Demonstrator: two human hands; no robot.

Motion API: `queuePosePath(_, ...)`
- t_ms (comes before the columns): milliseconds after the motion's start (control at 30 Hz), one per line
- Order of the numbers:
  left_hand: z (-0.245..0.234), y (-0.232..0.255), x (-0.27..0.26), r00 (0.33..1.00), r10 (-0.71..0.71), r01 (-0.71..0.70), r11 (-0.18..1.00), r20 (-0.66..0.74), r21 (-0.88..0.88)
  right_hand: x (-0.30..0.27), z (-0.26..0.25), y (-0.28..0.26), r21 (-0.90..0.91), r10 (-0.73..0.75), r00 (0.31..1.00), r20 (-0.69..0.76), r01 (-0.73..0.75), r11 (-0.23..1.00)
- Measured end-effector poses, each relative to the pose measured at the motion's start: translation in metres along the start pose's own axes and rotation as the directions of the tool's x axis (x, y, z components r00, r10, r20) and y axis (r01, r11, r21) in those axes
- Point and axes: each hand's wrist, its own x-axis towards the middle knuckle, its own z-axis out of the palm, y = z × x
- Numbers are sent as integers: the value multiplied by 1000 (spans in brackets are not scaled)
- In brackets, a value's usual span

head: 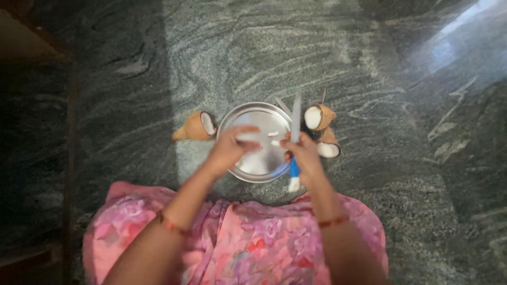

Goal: The person sits on the floor and uses a knife to cut a coconut half into small pieces over a metal plate. The person holds the coconut in one hand and slices the white flesh into the plate, repeating the action for several pieces.

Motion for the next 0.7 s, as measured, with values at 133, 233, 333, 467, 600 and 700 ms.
queuePosePath(133, 16, 36, -53, 980, 201, -194, 957, -10, 214, -52, 38, -8, 440, 180, 943, 281, -293, 849)
queuePosePath(233, 8, 40, -53, 968, 248, -244, 967, -38, 73, -67, 56, -18, 459, 144, 910, 390, -328, 826)
queuePosePath(333, -2, 31, -46, 997, 55, -62, 988, -55, -142, -65, 57, -24, 350, 165, 967, 193, -225, 909)
queuePosePath(467, -12, 30, -31, 993, -99, 115, 927, 63, -357, -47, 56, -26, 196, -197, 940, 279, 145, 970)
queuePosePath(600, -9, 33, -17, 988, -115, 142, 940, 106, -310, -37, 56, -5, 101, -280, 900, 336, 261, 960)
queuePosePath(700, -6, 32, -12, 982, -47, 99, 954, 183, -285, -29, 58, 12, 10, -338, 890, 307, 352, 936)
